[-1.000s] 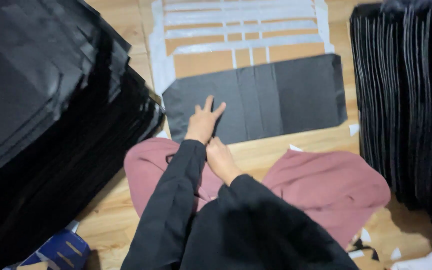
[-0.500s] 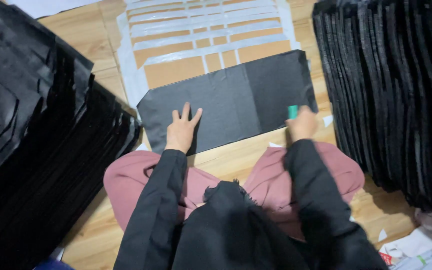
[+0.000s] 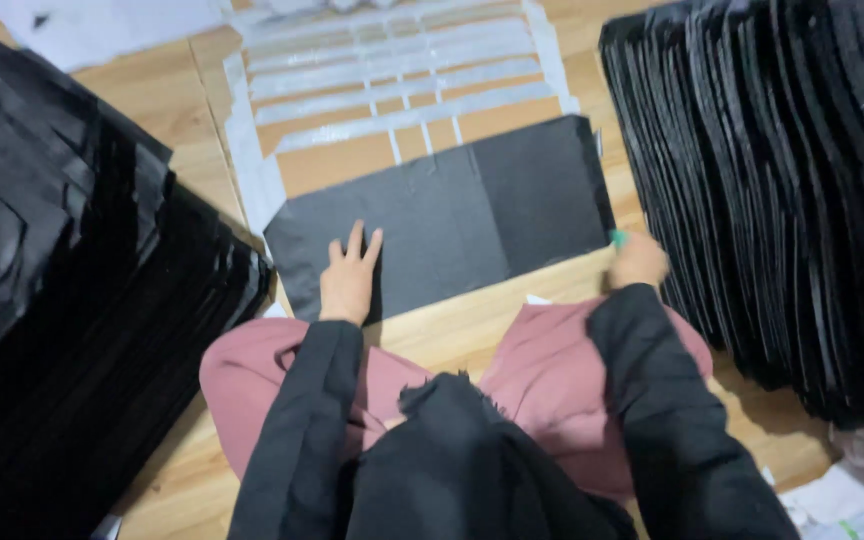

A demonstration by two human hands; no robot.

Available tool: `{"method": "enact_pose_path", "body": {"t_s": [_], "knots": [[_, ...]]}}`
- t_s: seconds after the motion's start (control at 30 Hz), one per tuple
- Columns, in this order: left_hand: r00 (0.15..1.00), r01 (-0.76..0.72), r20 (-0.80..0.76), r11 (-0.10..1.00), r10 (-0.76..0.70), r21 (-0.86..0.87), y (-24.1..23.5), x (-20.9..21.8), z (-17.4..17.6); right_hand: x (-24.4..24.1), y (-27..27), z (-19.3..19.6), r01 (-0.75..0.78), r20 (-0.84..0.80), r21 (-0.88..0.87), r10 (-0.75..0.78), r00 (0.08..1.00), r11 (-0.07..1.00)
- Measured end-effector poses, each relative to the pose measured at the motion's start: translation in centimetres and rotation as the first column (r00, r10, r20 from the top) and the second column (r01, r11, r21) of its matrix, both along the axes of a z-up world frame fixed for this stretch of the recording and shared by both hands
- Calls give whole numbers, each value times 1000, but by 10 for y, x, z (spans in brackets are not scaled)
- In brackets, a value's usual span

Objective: The person sits on the floor and wraps books with black paper. They place a book on a cardboard template, cover it with black paper, fold the edges, and use a green tool to smooth the surface. The wrapped books are stacked on the left side.

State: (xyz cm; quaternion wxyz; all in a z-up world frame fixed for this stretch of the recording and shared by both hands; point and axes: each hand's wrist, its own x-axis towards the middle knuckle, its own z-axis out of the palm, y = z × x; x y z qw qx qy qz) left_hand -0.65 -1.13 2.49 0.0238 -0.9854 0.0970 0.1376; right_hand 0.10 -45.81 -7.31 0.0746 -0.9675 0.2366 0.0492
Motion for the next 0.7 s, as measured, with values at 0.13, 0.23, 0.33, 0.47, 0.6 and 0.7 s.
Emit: {"method": "enact_pose_path", "body": {"t_s": [0.13, 0.23, 0.33, 0.47, 0.6, 0.7], "knots": [[836, -461, 30, 732, 547, -503, -10, -30, 22, 3, -76, -48, 209, -116, -112, -222, 968, 971], [269, -681, -514, -217, 815, -699, -28, -68, -40, -9, 41, 71, 96, 174, -391, -29, 984, 915], [127, -324, -914, -855, 384, -404, -38, -72, -64, 9, -4, 16, 280, 119, 79, -288, 950, 957], [151, -254, -919, -884, 364, -392, -18, -75, -90, 21, 3, 26, 437, -12, 440, -482, 876, 784], [169, -243, -940, -911, 297, -332, -8, -93, -115, 17, 8, 25, 442, -152, 341, -415, 897, 830], [198, -237, -949, -928, 243, -287, -4, -74, -131, 15, 25, 36, 463, -147, 549, -464, 873, 696]]}}
